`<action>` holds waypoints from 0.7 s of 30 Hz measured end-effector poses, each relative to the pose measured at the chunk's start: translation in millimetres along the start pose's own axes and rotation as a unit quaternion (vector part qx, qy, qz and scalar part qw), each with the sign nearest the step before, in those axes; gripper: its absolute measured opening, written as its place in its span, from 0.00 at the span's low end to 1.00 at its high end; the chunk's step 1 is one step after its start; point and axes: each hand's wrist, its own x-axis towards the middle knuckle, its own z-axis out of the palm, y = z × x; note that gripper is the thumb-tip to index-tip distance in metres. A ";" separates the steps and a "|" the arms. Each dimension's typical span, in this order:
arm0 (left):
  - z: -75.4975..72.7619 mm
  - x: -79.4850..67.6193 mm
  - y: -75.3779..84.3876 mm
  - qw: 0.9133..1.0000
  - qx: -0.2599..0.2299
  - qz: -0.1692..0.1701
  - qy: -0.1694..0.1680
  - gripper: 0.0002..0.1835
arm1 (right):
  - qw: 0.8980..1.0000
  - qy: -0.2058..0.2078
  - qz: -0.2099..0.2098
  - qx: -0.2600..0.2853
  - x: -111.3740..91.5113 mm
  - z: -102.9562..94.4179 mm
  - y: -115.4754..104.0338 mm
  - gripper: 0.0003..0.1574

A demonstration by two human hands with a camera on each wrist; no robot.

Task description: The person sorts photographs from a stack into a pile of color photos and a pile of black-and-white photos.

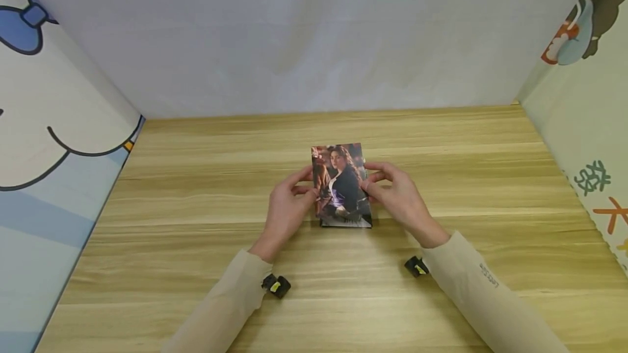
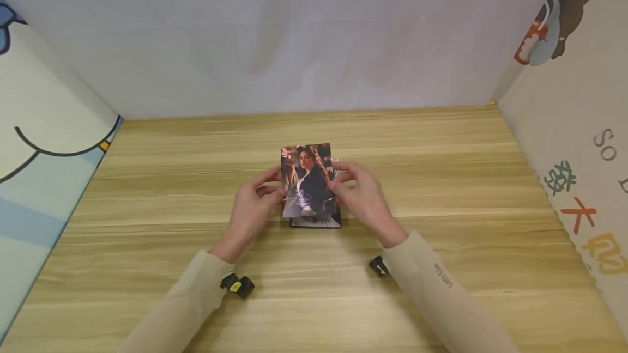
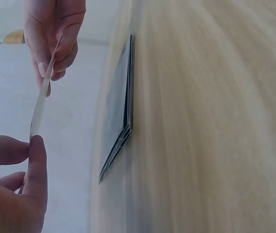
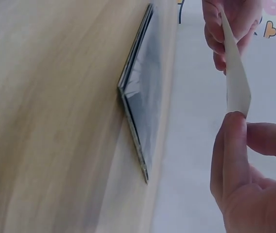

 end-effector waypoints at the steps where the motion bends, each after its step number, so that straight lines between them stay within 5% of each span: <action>1: -1.0 -0.5 0.8 1.000 -0.002 -0.001 0.002 0.31 | 1.000 -0.002 -0.003 -0.001 -0.7 -0.2 -0.6 0.32; 21: -32.3 -12.6 14.9 0.999 -0.037 -0.007 -0.006 0.31 | 0.998 -0.038 -0.053 0.018 -12.9 9.1 -20.6 0.36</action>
